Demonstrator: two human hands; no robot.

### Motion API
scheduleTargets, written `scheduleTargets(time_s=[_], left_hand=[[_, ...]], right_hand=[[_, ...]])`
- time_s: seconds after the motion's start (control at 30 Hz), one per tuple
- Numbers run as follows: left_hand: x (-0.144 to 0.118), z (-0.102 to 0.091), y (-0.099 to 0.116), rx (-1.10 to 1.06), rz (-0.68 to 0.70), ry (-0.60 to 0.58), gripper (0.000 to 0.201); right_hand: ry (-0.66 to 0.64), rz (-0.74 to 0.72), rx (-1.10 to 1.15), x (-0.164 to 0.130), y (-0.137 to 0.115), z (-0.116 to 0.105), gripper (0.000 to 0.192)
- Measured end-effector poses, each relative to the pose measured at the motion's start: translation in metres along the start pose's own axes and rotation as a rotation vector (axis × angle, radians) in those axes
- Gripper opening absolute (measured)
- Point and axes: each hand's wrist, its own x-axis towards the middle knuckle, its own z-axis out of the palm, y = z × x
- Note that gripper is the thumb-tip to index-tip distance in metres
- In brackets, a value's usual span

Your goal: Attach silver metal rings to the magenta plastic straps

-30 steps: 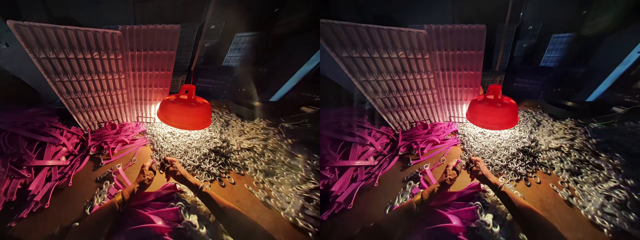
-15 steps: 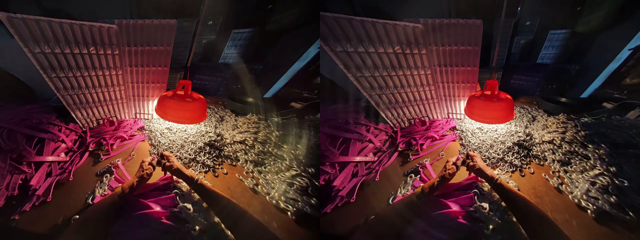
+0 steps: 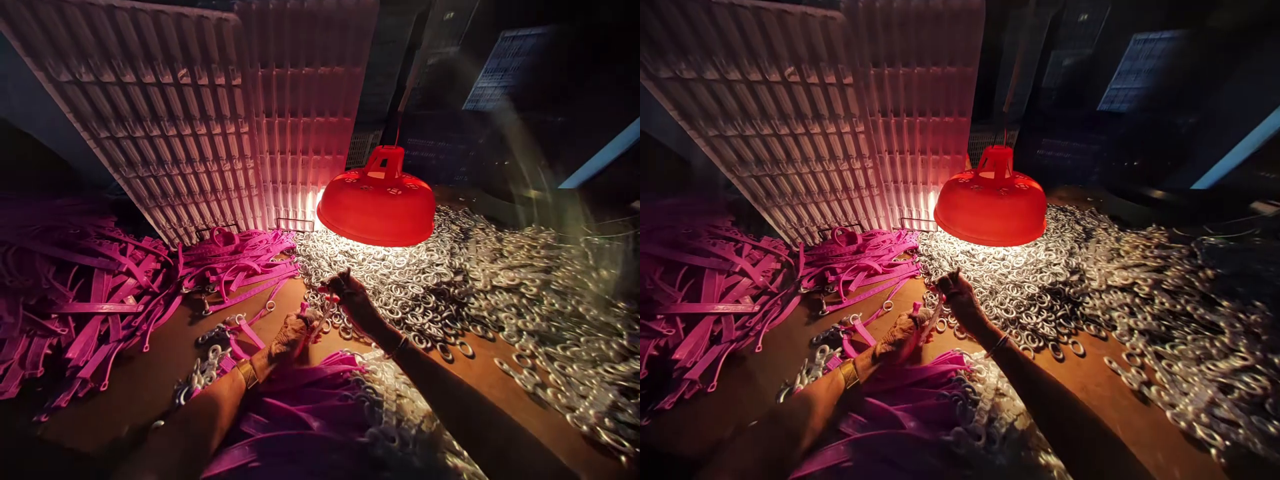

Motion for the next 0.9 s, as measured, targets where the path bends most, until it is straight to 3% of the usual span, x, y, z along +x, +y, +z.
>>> scheduleTargets(time_s=[0.07, 0.13, 0.33, 0.47, 0.6, 0.7, 0.9], left_hand=[[0.005, 0.001, -0.001, -0.016, 0.011, 0.021, 0.04], [0.007, 0.0, 0.001, -0.094, 0.0, 0.034, 0.044], [0.006, 0.0, 0.011, -0.22, -0.04, 0.027, 0.039], [0.002, 0.003, 0.012, -0.21, -0.03, -0.03, 0.034], [-0.001, 0.005, 0.011, -0.232, -0.041, -0.014, 0.033], [-0.002, 0.006, 0.011, -0.233, -0.048, 0.008, 0.034], [-0.014, 0.009, 0.016, -0.065, 0.044, -0.087, 0.039]], right_hand=[[0.012, 0.122, 0.233, 0.015, -0.009, -0.008, 0.034], [-0.011, 0.168, 0.302, 0.022, -0.013, -0.016, 0.038], [-0.134, 0.17, 0.065, -0.003, 0.004, -0.009, 0.032], [-0.109, 0.162, 0.021, -0.02, 0.011, 0.005, 0.03], [-0.12, 0.175, -0.065, -0.029, 0.003, 0.01, 0.03], [-0.096, 0.107, -0.135, -0.034, 0.002, 0.012, 0.026], [-0.121, -0.015, -0.217, -0.039, 0.015, 0.014, 0.021]])
